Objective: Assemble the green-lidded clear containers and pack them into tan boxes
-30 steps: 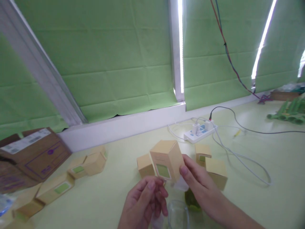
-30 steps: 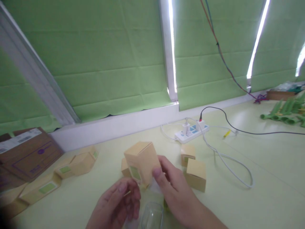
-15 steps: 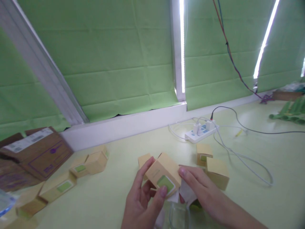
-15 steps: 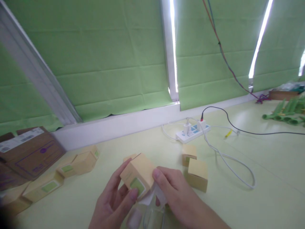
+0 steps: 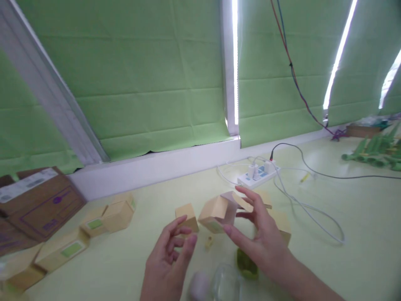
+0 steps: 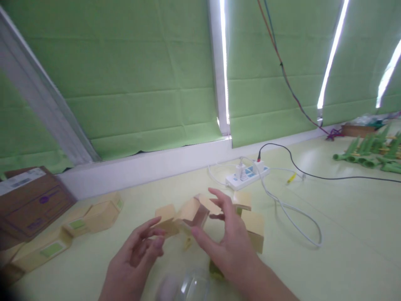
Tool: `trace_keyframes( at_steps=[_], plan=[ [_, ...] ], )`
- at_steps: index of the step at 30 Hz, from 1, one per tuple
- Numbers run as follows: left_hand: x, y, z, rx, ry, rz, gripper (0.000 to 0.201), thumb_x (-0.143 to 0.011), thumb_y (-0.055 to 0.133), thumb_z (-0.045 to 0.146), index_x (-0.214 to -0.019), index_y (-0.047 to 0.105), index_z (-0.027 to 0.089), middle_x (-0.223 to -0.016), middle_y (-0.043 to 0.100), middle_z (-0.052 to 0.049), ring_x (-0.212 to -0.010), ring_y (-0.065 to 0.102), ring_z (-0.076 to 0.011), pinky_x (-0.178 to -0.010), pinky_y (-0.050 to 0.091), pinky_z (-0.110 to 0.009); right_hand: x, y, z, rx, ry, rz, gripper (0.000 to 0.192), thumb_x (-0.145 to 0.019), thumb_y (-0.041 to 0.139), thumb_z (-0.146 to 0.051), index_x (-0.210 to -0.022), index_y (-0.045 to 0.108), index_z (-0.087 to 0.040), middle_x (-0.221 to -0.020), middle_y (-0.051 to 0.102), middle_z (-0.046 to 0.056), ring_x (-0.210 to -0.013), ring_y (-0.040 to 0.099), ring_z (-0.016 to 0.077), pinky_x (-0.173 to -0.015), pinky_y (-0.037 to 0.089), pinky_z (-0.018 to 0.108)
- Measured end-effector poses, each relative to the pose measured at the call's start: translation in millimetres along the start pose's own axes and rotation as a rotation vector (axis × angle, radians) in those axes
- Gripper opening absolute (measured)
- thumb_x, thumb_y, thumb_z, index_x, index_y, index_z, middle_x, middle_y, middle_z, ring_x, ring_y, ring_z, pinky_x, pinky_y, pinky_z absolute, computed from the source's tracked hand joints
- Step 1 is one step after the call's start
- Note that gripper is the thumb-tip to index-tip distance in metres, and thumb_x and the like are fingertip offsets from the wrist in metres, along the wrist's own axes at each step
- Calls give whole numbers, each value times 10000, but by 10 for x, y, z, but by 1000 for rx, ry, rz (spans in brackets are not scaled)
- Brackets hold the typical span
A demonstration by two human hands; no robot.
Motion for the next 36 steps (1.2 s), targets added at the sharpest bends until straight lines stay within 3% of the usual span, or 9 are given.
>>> trace_keyframes(
  at_steps=[2, 4, 10, 16, 22, 25, 29, 33, 36],
  plan=[
    [-50, -150, 8, -153, 62, 125, 472, -797, 695, 557, -1137, 647, 232, -983, 677, -42, -780, 630, -206, -644, 510, -300, -39, -13, 40, 208, -52, 17, 731, -920, 638, -397, -1529, 248, -291, -1435, 524, 156, -1245, 587, 327, -1018, 512, 542],
    [-89, -241, -13, -337, 127, 200, 528, -811, 670, 549, -1242, 606, 251, -1248, 628, -87, -948, 636, -260, -706, 518, -356, -61, 54, 106, 374, -100, -42, 709, -984, 526, -355, -1573, 136, -301, -1504, 465, 159, -1318, 536, 338, -1063, 466, 585],
    [-231, -103, -377, -427, 102, -22, 816, -871, 609, 468, -1566, 227, 275, -1602, 346, -129, -1417, 393, -326, -1042, 443, -500, -25, 239, 244, 570, -165, -147, 743, -1003, 419, -216, -1600, -20, -267, -1600, 348, 152, -1465, 368, 298, -1138, 412, 542],
    [-303, -118, -511, -384, 33, -26, 774, -823, 626, 464, -1479, 383, 132, -1167, 645, -163, -1142, 617, -336, -1008, 448, -533, 32, 154, 4, 588, -245, -85, 743, -1012, 444, -296, -1590, -20, -237, -1663, 178, 141, -1541, 149, 285, -1198, 304, 566],
    [-269, -79, -423, -273, -14, -27, 767, -779, 718, 378, -1464, 419, 203, -1347, 591, -151, -1295, 530, -324, -1069, 387, -489, 111, 144, -238, 421, -369, -98, 630, -957, 482, -171, -1526, 222, -244, -1571, 368, 115, -1497, 276, 265, -1215, 303, 515],
    [-268, -66, -395, -161, -68, -4, 726, -760, 771, 373, -1407, 495, 193, -1209, 657, -126, -1221, 580, -319, -1086, 356, -487, 142, 134, -272, 333, -368, -97, 601, -944, 487, -146, -1499, 280, -248, -1528, 419, 114, -1468, 328, 270, -1202, 326, 513],
    [-248, -134, -385, 93, -180, 41, 714, -776, 763, 408, -1382, 497, 139, -1058, 691, -105, -1032, 669, -289, -942, 481, -436, 162, 82, -280, 223, -360, -45, 541, -945, 487, -135, -1458, 365, -258, -1487, 459, 111, -1454, 349, 287, -1168, 376, 522],
    [-161, -163, -233, 407, -236, 11, 463, -916, 587, 394, -1322, 547, 174, -1237, 678, -106, -1024, 679, -221, -873, 547, -363, 166, 46, -295, 134, -379, -12, 482, -946, 485, -119, -1403, 447, -268, -1454, 491, 107, -1427, 390, 290, -1139, 422, 518],
    [-72, -96, -122, 621, -307, -38, 302, -938, 560, 299, -1190, 647, 158, -1185, 718, -114, -952, 698, -214, -848, 578, -389, 172, 66, -291, 89, -369, -46, 463, -949, 492, -111, -1383, 472, -273, -1423, 514, 105, -1375, 455, 275, -1113, 466, 493]
  ],
)
Point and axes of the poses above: each hand's wrist, its own x-axis away from the middle knuckle, its own y-axis out of the palm, z = x × y, the point moved 6 cm from there along -x, towards the middle knuckle
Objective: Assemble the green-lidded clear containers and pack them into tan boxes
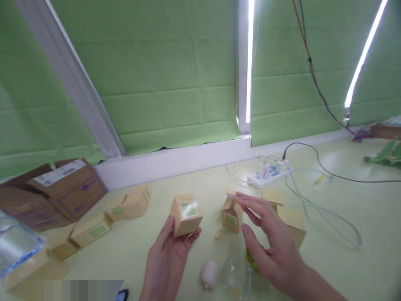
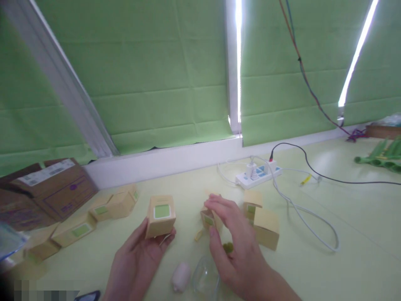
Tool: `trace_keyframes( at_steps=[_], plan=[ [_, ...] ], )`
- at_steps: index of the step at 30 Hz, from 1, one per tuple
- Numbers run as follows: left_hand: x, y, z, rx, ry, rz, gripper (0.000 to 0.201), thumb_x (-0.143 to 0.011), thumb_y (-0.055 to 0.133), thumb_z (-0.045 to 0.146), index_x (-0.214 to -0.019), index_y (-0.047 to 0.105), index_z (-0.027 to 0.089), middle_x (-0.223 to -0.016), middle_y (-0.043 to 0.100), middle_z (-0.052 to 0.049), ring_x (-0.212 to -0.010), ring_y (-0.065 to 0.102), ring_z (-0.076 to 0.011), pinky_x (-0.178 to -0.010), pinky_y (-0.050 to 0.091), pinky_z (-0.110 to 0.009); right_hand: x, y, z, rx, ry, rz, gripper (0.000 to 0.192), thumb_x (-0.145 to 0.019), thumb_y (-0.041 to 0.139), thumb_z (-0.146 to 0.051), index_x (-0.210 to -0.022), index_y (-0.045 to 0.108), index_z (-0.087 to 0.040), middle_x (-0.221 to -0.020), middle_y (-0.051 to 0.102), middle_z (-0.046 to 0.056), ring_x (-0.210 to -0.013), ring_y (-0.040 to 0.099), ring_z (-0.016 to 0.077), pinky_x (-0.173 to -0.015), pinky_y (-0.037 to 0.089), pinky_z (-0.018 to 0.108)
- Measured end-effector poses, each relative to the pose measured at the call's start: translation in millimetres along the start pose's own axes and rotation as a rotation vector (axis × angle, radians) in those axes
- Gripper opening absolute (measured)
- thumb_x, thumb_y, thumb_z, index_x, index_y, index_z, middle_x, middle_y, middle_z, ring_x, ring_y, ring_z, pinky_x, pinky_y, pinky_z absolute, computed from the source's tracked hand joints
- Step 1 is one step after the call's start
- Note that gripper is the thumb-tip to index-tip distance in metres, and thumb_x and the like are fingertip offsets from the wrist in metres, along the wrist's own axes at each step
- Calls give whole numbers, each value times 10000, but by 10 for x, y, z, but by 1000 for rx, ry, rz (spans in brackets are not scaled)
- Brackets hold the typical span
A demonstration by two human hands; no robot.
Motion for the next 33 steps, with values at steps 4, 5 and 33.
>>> trace_keyframes(
  at_steps=[4, 5, 33],
  plan=[
    [124, 193, -61, 242, -127, -103, 238, -924, 596, 229, -1122, 707, 156, -1110, 757, -118, -853, 713, -226, -762, 591, -369, 16, 84, 10, -90, 32, -104, 481, -953, 544, -137, -1402, 455, -285, -1400, 533, 97, -1331, 501, 251, -1072, 523, 434],
    [158, 241, -72, 240, -147, -135, 256, -927, 597, 255, -1138, 705, 157, -1114, 757, -122, -830, 713, -225, -750, 588, -361, 19, 108, 13, -116, 42, -137, 512, -947, 574, -154, -1421, 434, -290, -1419, 524, 97, -1335, 500, 253, -1063, 532, 421],
    [310, 475, -28, -426, 210, -242, 457, -620, 837, 165, -1025, 644, 250, -1027, 727, -31, -785, 692, -194, -635, 525, -238, -39, 190, 122, -424, 441, -323, 417, -827, 646, -153, -1240, 675, -199, -1149, 756, 85, -988, 742, 222, -868, 621, 357]
  ],
)
Point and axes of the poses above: each hand's wrist, its own x-axis away from the middle knuckle, its own y-axis out of the palm, z = x × y, the point moved 6 cm from there along -x, towards the middle knuckle
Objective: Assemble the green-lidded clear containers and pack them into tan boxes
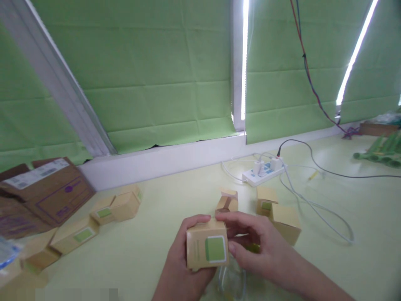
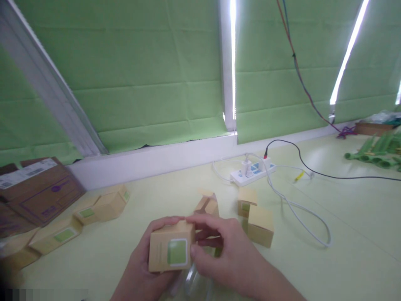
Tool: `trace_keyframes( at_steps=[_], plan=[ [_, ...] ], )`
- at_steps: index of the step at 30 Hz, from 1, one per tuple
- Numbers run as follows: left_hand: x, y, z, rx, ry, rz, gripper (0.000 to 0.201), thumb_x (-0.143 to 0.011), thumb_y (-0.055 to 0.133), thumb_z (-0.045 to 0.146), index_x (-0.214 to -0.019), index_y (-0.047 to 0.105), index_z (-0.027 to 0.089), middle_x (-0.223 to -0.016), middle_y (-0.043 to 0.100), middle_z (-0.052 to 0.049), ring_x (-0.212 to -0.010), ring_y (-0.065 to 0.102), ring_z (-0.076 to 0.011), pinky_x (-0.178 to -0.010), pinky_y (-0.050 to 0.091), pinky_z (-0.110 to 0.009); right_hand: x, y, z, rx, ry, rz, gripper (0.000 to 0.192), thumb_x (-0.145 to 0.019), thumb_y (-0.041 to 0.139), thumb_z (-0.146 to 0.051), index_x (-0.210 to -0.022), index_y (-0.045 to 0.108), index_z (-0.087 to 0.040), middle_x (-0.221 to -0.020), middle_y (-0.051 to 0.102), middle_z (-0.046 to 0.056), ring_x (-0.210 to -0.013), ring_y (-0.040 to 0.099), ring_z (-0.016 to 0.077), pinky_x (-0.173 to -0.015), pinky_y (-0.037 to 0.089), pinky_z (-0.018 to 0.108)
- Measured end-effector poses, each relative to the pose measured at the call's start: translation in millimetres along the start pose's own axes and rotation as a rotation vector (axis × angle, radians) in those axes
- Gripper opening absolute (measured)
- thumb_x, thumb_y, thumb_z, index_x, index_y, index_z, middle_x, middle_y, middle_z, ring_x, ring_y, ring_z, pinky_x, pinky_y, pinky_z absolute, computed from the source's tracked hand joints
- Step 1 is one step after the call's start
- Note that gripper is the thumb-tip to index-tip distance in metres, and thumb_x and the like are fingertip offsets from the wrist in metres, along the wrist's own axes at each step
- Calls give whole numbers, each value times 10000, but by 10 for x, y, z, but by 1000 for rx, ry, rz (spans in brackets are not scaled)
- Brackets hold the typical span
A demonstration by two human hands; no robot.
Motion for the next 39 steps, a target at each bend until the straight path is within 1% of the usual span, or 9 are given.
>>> trace_keyframes(
  at_steps=[6, 13, 16, 21, 27, 31, 34, 37, 39],
  plan=[
    [12, 2, -13, -15, 9, 19, 491, -524, 933, 198, -932, 670, 269, -973, 687, 19, -805, 680, -179, -671, 532, -228, 48, 1, 20, 139, 6, 27, 565, -803, 546, -81, -1351, 611, -202, -1077, 764, 68, -891, 739, 192, -787, 630, 308],
    [-2, -5, -10, -14, 16, 13, 542, -486, 955, 225, -944, 668, 257, -935, 703, 8, -802, 670, -192, -668, 529, -239, 50, -12, -50, 174, -51, -3, 499, -846, 461, -67, -1288, 630, -224, -955, 761, 27, -796, 712, 173, -715, 598, 272],
    [-4, -24, 1, -6, 28, 35, 541, -481, 958, 213, -940, 674, 258, -960, 704, 10, -825, 673, -189, -685, 530, -234, 38, -11, -71, 126, -78, -15, 433, -905, 453, -88, -1268, 635, -238, -1087, 756, 43, -974, 710, 206, -825, 586, 310],
    [-13, -44, -3, 9, -13, 32, 559, -483, 962, 218, -952, 660, 253, -871, 730, 20, -764, 667, -175, -640, 517, -216, 56, -23, -63, 58, -53, -10, 335, -1011, 483, -312, -1308, 632, -272, -1320, 677, 70, -1059, 698, 211, -811, 596, 284],
    [-34, -75, 9, 4, -25, 2, 559, -456, 975, 249, -928, 677, 235, -827, 724, 31, -732, 645, -161, -625, 491, -207, 44, -2, 8, 38, -5, -17, 375, -1015, 480, -417, -1321, 612, -243, -1129, 727, 75, -864, 688, 192, -669, 559, 258],
    [-51, -136, -13, 89, -66, -39, 604, -476, 973, 401, -976, 695, 208, -824, 728, 5, -745, 628, -171, -626, 476, -214, 40, -78, 61, 118, 14, 96, 319, -1032, 424, -371, -1221, 639, -230, -992, 707, 60, -733, 629, 170, -579, 487, 247],
    [-55, -174, -12, 137, -24, -27, 635, -481, 964, 454, -1001, 695, 209, -852, 727, 2, -767, 624, -168, -650, 484, -213, 42, -89, 3, 188, -89, 102, 271, -1041, 397, -298, -1155, 640, -258, -1097, 685, 56, -929, 648, 190, -769, 518, 291],
    [-47, -174, -47, 148, -25, -4, 644, -489, 964, 446, -1017, 674, 218, -873, 732, -3, -782, 634, -172, -659, 496, -217, 47, -91, -99, 273, -236, 107, 286, -1030, 379, -205, -1090, 653, -263, -1394, 555, 61, -1343, 465, 223, -1085, 386, 385],
    [-46, -169, -73, 153, -32, 2, 658, -499, 961, 442, -1039, 659, 217, -906, 736, -16, -807, 646, -186, -669, 506, -229, 46, -104, -131, 304, -265, 113, 298, -1015, 385, -174, -1053, 668, -261, -1434, 514, 60, -1398, 408, 214, -1120, 355, 385]
  ],
)
Point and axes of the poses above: each hand's wrist, its own x-axis away from the middle knuckle, its own y-axis out of the palm, z = x × y, the point moved 6 cm from there along -x, towards the middle knuckle
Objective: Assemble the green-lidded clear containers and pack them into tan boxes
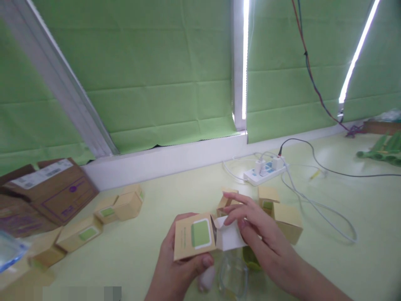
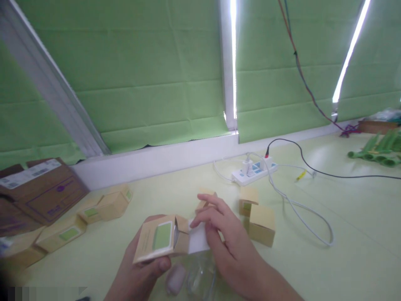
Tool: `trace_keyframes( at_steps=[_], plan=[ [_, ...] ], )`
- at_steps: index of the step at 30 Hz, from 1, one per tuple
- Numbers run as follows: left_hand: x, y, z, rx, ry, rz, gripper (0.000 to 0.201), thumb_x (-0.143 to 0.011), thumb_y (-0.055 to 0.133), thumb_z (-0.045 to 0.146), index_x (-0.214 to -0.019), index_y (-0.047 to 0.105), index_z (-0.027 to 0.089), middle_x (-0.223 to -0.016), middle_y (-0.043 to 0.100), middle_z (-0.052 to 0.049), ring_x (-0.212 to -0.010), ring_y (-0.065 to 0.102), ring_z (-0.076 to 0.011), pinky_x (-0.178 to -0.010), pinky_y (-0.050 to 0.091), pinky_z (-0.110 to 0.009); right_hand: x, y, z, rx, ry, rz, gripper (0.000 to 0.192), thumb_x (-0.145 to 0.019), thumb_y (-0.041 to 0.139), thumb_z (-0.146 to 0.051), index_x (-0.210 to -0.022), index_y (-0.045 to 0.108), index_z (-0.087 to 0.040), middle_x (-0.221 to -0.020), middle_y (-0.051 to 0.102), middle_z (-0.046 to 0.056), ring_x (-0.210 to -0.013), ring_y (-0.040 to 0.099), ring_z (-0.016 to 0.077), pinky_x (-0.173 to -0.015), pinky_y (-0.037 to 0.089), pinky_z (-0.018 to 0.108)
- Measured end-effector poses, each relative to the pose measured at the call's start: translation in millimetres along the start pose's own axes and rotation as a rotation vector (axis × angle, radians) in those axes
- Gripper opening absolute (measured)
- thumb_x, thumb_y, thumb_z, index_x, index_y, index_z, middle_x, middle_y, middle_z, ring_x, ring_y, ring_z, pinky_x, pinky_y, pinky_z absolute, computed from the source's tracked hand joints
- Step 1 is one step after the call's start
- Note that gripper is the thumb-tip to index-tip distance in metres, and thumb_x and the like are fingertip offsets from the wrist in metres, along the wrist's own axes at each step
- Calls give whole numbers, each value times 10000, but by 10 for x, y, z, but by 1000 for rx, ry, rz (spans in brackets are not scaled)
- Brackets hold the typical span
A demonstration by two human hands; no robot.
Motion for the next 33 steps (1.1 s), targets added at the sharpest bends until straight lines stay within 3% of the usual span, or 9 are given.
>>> trace_keyframes(
  at_steps=[6, 13, 19, 25, 29, 33],
  plan=[
    [-53, -24, -48, -45, 11, -43, 674, -487, 972, 369, -1051, 633, 221, -882, 737, -7, -749, 638, -172, -642, 505, -229, -6, 7, -80, 44, -16, -88, 236, -1007, 433, -230, -1081, 656, -242, -1410, 534, 89, -1427, 379, 215, -1145, 343, 373],
    [-28, -1, 5, -84, 14, 65, 652, -450, 974, 317, -1006, 647, 223, -823, 734, 19, -701, 640, -161, -597, 505, -207, -16, 30, -27, 11, 71, -69, 273, -1004, 480, -281, -810, 653, -199, -1342, 581, 111, -1371, 452, 240, -1108, 386, 380],
    [-11, -12, 74, -192, 66, 163, 591, -474, 933, 226, -989, 644, 224, -853, 736, 18, -745, 658, -175, -622, 533, -214, -22, 47, 41, 10, 92, -13, 215, -952, 571, -249, -1003, 779, -246, -1401, 564, 108, -1373, 467, 260, -1121, 375, 434],
    [4, -42, 95, -251, 108, 221, 588, -489, 931, 229, -1000, 640, 244, -846, 702, 37, -751, 650, -168, -624, 530, -205, -17, 52, 44, -20, 38, 26, 343, -961, 568, -244, -1282, 688, -253, -1462, 526, 122, -1401, 442, 258, -1141, 366, 432],
    [18, -1, 90, -238, 114, 174, 584, -494, 937, 243, -1003, 651, 249, -988, 715, -2, -795, 682, -194, -644, 558, -236, -26, 57, 27, -84, 40, -12, 349, -984, 524, -200, -1265, 699, -312, -1397, 576, 81, -1409, 425, 231, -1112, 399, 382],
    [35, 19, 130, -276, 191, 142, 543, -500, 945, 240, -978, 688, 256, -1150, 683, -42, -1034, 669, -261, -838, 573, -303, -56, 85, 40, -191, 110, -47, 304, -965, 579, -212, -1213, 735, -292, -1252, 645, 72, -1318, 509, 240, -1074, 431, 361]
  ],
)
Point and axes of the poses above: each hand's wrist, its own x-axis away from the middle knuckle, its own y-axis out of the palm, z = x × y, the point moved 6 cm from there along -x, towards the middle knuckle
